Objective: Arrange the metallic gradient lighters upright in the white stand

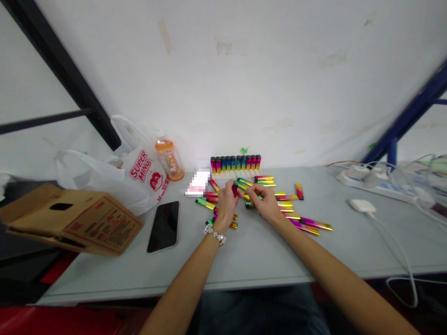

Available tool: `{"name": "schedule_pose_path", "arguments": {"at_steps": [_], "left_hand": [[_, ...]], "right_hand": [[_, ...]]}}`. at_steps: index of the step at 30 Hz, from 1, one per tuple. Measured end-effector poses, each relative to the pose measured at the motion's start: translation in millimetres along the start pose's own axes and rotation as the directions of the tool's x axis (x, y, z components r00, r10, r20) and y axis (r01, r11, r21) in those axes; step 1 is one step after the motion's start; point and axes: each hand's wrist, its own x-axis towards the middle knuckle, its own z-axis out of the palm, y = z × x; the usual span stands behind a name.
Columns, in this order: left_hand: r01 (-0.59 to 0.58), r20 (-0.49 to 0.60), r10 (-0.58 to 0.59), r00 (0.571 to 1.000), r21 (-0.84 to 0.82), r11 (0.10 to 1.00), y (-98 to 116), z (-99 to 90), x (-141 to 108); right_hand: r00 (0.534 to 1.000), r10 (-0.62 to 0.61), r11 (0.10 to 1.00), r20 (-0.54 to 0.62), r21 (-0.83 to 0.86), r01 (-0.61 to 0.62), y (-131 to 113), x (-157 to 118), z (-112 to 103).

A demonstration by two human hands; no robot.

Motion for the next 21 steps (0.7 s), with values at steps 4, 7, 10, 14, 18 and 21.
{"name": "schedule_pose_path", "arguments": {"at_steps": [4,7,10,14,18,21], "left_hand": [[-0.018,-0.062,0.018,0.998,-0.006,1.000,3.6,3.2,-1.9],[-0.006,-0.056,0.005,0.998,-0.019,1.000,4.3,4.2,-2.6],[-0.012,-0.047,0.012,0.999,-0.018,1.000,1.5,3.8,-1.1],[-0.006,-0.034,0.005,0.999,-0.013,1.000,-0.9,1.4,0.5],[0.049,0.058,-0.042,0.997,-0.123,0.991,1.5,0.9,-0.5],[0.027,0.097,-0.011,0.995,-0.168,0.985,0.6,3.7,-0.7]], "right_hand": [[1.000,0.002,1.000,0.002,0.002,-0.002,1.2,-0.1,0.5],[1.000,-0.001,1.000,0.011,0.006,0.000,1.4,-0.1,0.7],[1.000,0.004,1.000,0.018,0.002,-0.004,0.8,-0.4,0.4],[0.999,-0.016,1.000,0.035,0.012,0.016,-0.6,-0.9,-0.2],[0.997,-0.055,0.998,0.050,0.035,0.053,-4.0,1.8,0.2],[0.994,-0.069,0.997,0.084,0.029,0.067,-10.4,7.2,0.9]]}}
